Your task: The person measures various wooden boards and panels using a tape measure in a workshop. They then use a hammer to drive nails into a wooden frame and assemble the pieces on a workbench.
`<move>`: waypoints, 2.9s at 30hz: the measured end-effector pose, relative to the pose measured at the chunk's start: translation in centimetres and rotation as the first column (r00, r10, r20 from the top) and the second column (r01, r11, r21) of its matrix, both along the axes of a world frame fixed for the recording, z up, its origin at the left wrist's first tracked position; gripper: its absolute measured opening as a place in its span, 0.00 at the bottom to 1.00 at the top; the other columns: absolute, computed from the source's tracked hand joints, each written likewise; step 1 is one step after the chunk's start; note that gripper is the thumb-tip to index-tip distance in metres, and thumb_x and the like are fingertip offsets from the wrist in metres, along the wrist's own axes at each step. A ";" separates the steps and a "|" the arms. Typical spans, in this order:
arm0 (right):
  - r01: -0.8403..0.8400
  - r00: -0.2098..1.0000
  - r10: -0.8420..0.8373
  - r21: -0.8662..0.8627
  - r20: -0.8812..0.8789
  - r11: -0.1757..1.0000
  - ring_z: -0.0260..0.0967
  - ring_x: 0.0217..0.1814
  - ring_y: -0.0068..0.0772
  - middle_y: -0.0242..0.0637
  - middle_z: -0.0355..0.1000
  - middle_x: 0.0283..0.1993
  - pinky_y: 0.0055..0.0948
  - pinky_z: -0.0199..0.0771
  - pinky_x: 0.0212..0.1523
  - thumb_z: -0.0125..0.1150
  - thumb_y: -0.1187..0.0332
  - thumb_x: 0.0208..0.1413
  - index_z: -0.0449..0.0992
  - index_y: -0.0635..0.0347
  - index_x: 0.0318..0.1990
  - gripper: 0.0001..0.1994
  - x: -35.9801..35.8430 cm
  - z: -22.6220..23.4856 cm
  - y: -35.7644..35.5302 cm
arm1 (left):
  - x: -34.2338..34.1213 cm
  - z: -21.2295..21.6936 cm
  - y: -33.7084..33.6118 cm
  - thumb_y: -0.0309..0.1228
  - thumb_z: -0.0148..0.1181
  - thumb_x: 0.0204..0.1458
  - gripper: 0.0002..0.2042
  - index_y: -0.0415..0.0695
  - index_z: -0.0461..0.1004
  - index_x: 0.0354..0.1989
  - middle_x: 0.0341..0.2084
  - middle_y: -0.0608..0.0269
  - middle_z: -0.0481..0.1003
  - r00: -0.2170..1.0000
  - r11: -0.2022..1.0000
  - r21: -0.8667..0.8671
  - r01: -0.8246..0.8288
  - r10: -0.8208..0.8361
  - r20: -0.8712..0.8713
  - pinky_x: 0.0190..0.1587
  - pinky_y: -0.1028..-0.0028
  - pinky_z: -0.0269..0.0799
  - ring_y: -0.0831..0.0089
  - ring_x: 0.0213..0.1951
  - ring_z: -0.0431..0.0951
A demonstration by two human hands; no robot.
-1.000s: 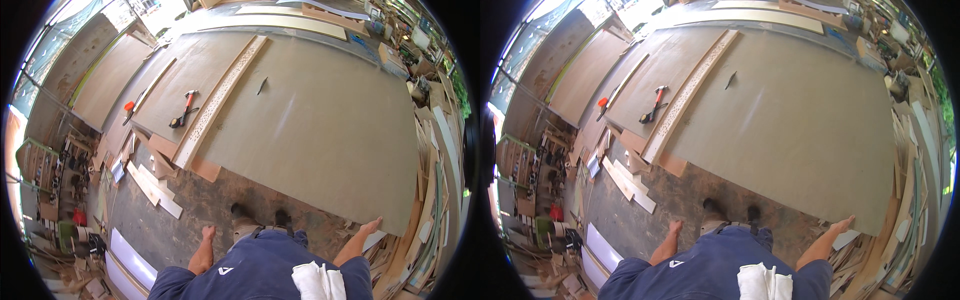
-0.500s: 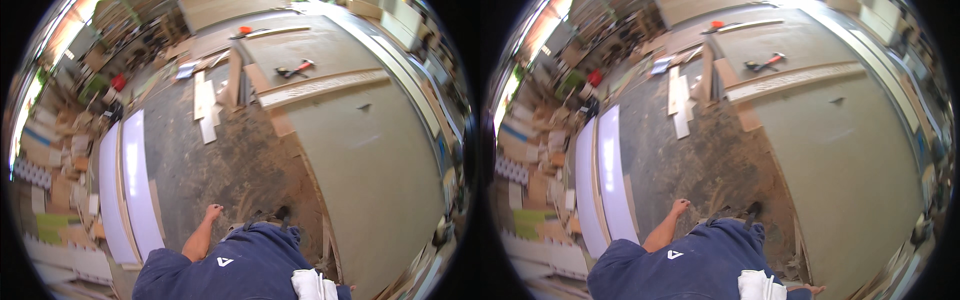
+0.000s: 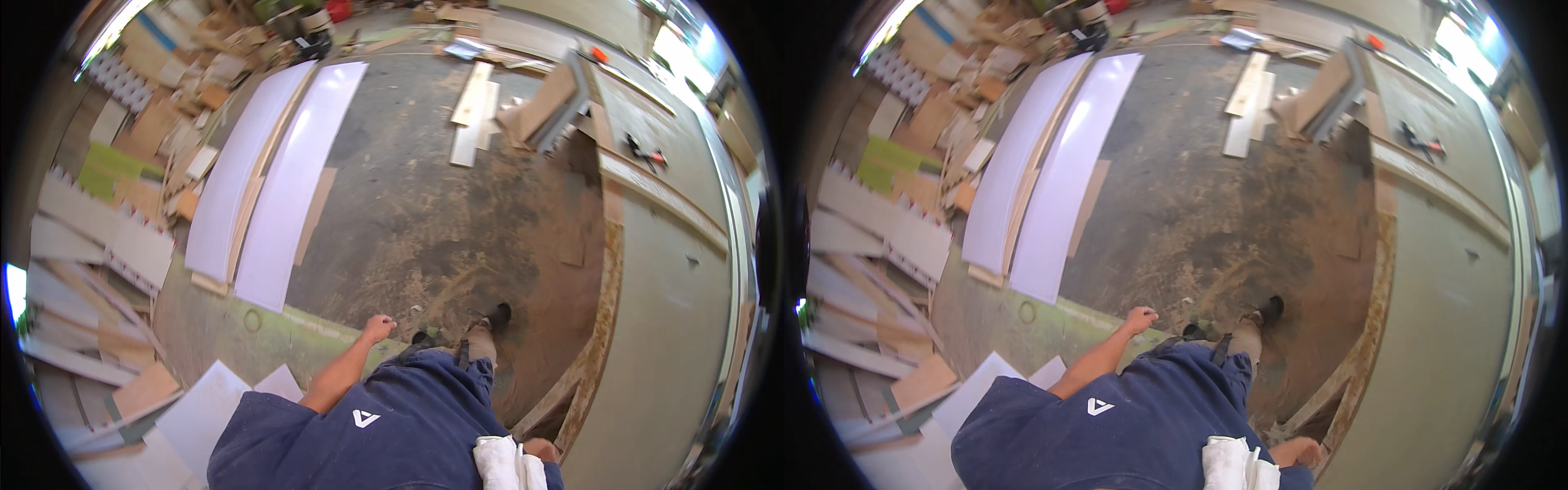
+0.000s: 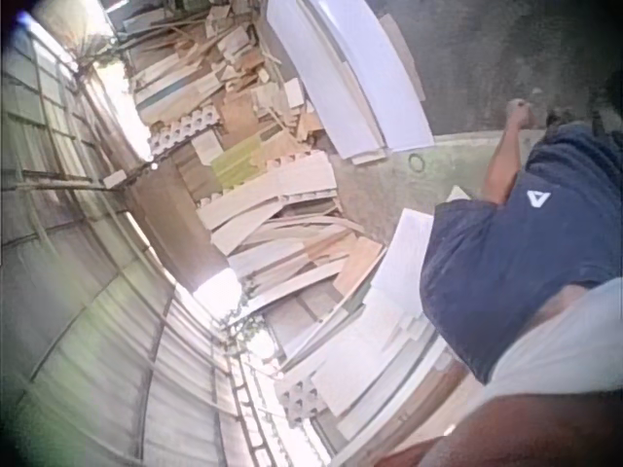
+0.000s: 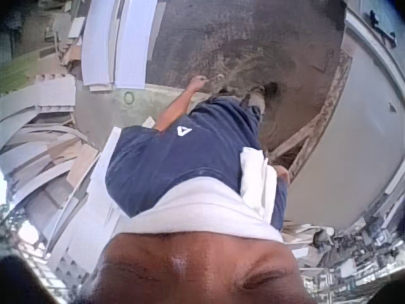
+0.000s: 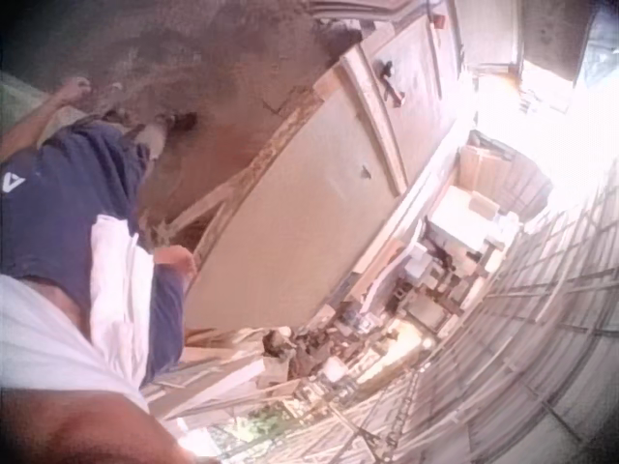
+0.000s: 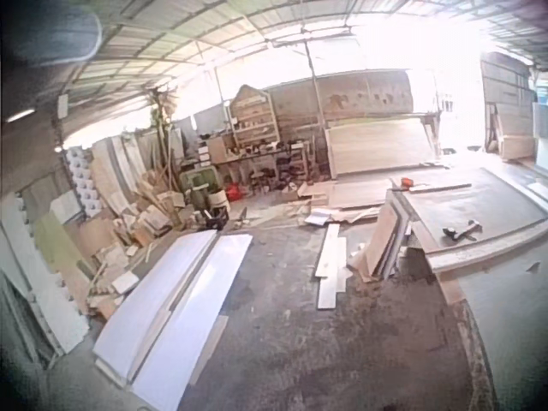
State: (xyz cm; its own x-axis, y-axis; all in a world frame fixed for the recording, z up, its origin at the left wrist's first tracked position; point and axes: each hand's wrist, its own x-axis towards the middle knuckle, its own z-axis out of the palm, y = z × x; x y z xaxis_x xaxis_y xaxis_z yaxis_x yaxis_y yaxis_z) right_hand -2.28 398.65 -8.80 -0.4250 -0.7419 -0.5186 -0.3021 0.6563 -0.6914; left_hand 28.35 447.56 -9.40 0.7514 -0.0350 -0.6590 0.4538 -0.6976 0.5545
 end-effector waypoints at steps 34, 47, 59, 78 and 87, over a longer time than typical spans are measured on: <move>-0.644 -0.474 0.576 0.185 0.666 -0.743 0.78 0.35 0.30 0.39 0.80 0.37 0.27 0.75 0.35 0.57 0.61 0.66 0.79 0.65 0.46 0.15 40.4 -6.7 90.9 | -9.2 -8.4 69.7 0.40 0.60 0.58 0.15 0.42 0.78 0.47 0.37 0.59 0.82 -0.079 -0.145 -0.194 -0.970 0.946 -0.314 0.37 0.66 0.75 0.66 0.38 0.82; -0.729 0.320 0.771 0.663 0.551 -0.171 0.78 0.41 0.31 0.42 0.80 0.42 0.30 0.75 0.44 0.57 0.62 0.66 0.77 0.66 0.52 0.16 27.4 -22.2 103.4 | 8.4 -46.5 91.6 0.40 0.62 0.57 0.23 0.40 0.72 0.57 0.49 0.53 0.73 0.177 0.162 -0.070 -0.984 0.915 -0.363 0.47 0.58 0.74 0.59 0.53 0.73; -0.765 0.483 0.633 0.643 0.605 -0.031 0.75 0.47 0.26 0.37 0.79 0.49 0.28 0.72 0.48 0.59 0.67 0.65 0.74 0.65 0.59 0.18 25.7 -21.5 104.6 | 13.7 -63.6 89.5 0.42 0.67 0.52 0.41 0.45 0.55 0.73 0.70 0.39 0.53 -0.173 -0.179 0.027 -0.984 0.888 -0.427 0.66 0.44 0.58 0.44 0.70 0.54; -0.840 0.500 0.568 0.525 0.653 0.136 0.77 0.43 0.37 0.44 0.79 0.45 0.37 0.76 0.44 0.52 0.49 0.65 0.72 0.67 0.56 0.27 30.6 -20.9 99.8 | 12.0 -15.6 71.5 0.31 0.67 0.54 0.16 0.32 0.79 0.47 0.39 0.65 0.79 0.244 0.044 -0.533 -0.845 0.918 -0.311 0.45 0.74 0.68 0.78 0.40 0.73; -0.971 0.217 0.115 0.203 0.969 0.126 0.62 0.69 0.56 0.61 0.57 0.71 0.50 0.60 0.69 0.50 0.31 0.58 0.49 0.72 0.73 0.52 56.1 -5.0 103.6 | 4.9 21.4 75.3 0.24 0.67 0.47 0.14 0.33 0.80 0.43 0.40 0.61 0.81 0.208 0.133 -0.649 -0.749 0.977 -0.040 0.51 0.71 0.68 0.72 0.45 0.77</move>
State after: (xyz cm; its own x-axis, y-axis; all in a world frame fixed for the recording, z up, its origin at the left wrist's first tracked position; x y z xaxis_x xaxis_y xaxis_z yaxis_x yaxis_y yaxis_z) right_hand 53.82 502.29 -13.84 0.6790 0.3690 -0.6347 -0.6351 0.7289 -0.2557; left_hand 33.24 522.82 11.96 0.5969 0.6213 -0.5077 0.2682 0.4419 0.8560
